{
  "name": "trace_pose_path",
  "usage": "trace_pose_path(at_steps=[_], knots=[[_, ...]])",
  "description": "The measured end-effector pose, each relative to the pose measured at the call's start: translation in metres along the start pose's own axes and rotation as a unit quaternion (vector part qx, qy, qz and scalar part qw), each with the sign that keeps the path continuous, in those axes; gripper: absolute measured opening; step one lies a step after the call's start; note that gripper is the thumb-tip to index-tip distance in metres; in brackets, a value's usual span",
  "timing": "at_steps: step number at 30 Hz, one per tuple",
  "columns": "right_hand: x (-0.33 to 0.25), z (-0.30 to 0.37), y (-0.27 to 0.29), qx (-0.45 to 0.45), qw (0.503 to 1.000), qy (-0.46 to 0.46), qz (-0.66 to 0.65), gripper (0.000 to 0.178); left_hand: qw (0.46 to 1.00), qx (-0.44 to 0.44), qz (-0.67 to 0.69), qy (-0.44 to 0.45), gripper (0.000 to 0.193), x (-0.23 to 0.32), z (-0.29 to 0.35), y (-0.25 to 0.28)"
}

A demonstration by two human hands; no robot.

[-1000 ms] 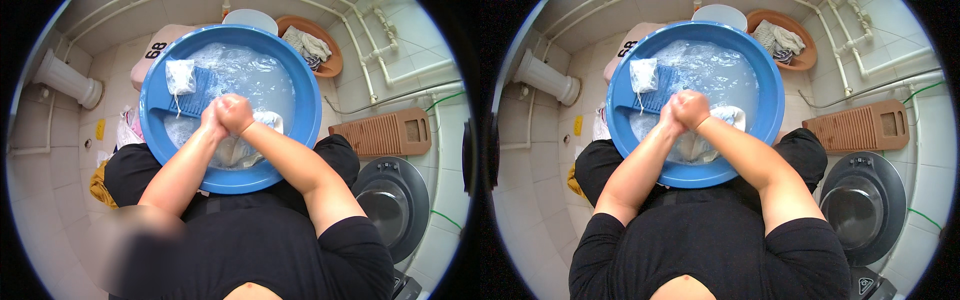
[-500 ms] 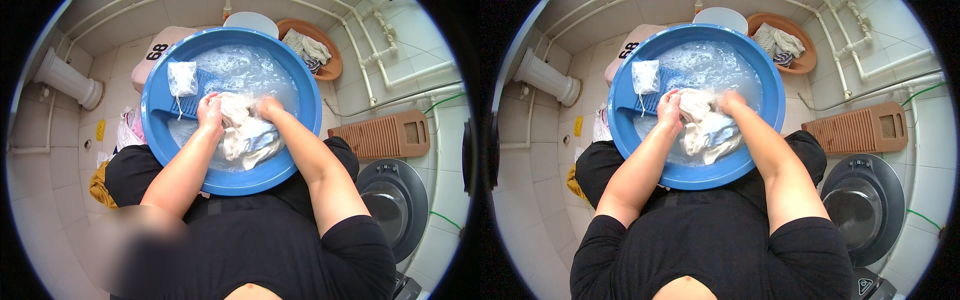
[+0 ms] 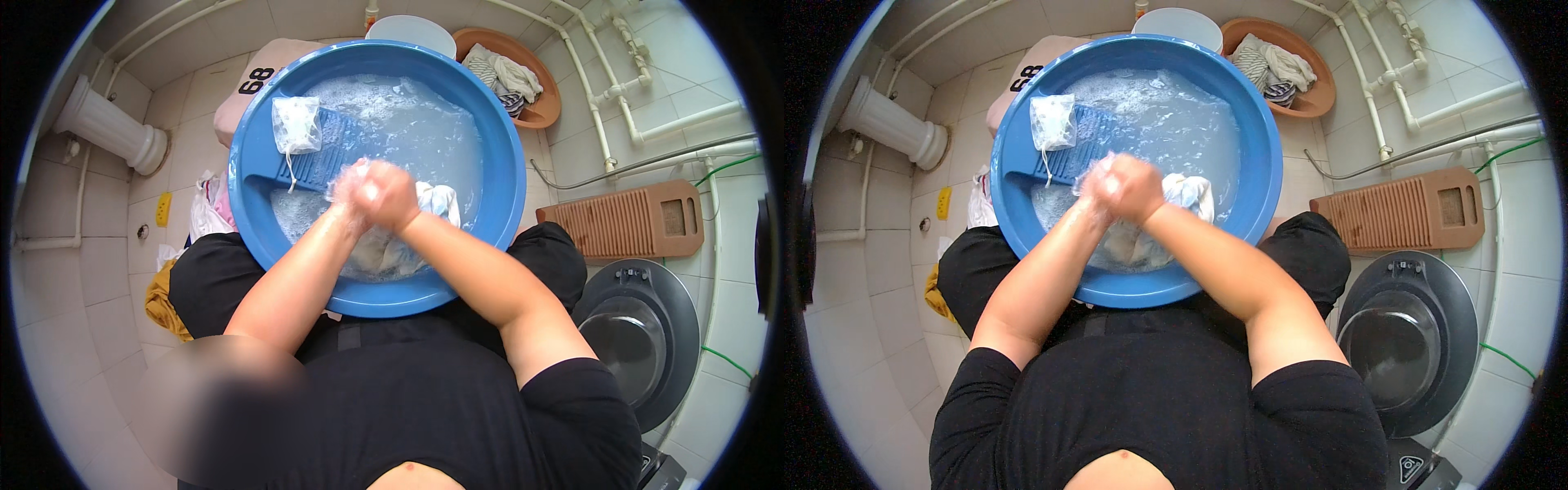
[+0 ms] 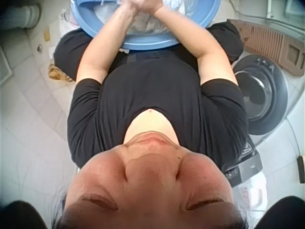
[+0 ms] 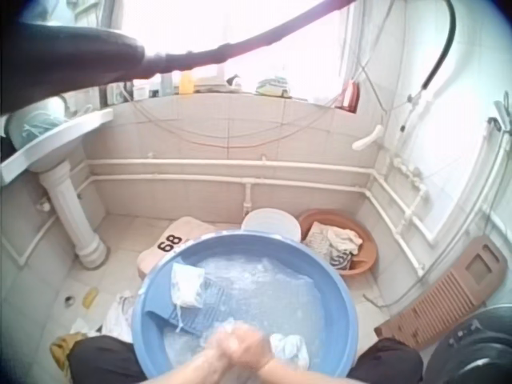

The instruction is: The person sits on the floor and hand-washes a white cloth in a blue basin filled with soapy water. They repeatedly scrub, squeeze, and wring the cloth, occasionally lifting it to inspect it before submerging it again. The person also briefly handles a pink cloth from a pile on the floor.

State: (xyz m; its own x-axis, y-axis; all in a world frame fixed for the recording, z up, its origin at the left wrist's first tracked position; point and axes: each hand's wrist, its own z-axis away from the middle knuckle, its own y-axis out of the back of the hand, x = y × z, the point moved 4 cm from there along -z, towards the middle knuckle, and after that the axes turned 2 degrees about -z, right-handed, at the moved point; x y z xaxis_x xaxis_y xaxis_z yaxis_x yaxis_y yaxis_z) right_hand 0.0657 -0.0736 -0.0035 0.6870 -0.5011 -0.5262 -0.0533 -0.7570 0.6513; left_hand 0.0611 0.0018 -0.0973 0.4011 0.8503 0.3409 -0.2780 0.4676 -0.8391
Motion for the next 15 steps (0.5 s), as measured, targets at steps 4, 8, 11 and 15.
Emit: trace_pose_path(at_steps=[4, 8, 11, 15], knots=[[0.030, -0.010, 0.011, 0.023, 0.984, -0.174, 0.007, 0.015, 0.998, 0.052, 0.020, 0.034, 0.028, 0.003, 0.015, -0.058], [-0.029, -0.008, 0.012, -0.033, 0.989, -0.085, -0.118, 0.015, 0.997, -0.044, 0.031, 0.051, 0.033, 0.015, 0.016, -0.022], [0.019, -0.008, 0.009, 0.008, 0.995, -0.080, -0.065, 0.012, 0.976, 0.217, -0.027, 0.000, 0.036, 0.015, 0.031, -0.059], [0.095, -0.004, 0.037, -0.052, 0.961, -0.186, 0.196, 0.019, 0.914, 0.191, -0.149, -0.325, 0.030, 0.048, 0.028, -0.054]])
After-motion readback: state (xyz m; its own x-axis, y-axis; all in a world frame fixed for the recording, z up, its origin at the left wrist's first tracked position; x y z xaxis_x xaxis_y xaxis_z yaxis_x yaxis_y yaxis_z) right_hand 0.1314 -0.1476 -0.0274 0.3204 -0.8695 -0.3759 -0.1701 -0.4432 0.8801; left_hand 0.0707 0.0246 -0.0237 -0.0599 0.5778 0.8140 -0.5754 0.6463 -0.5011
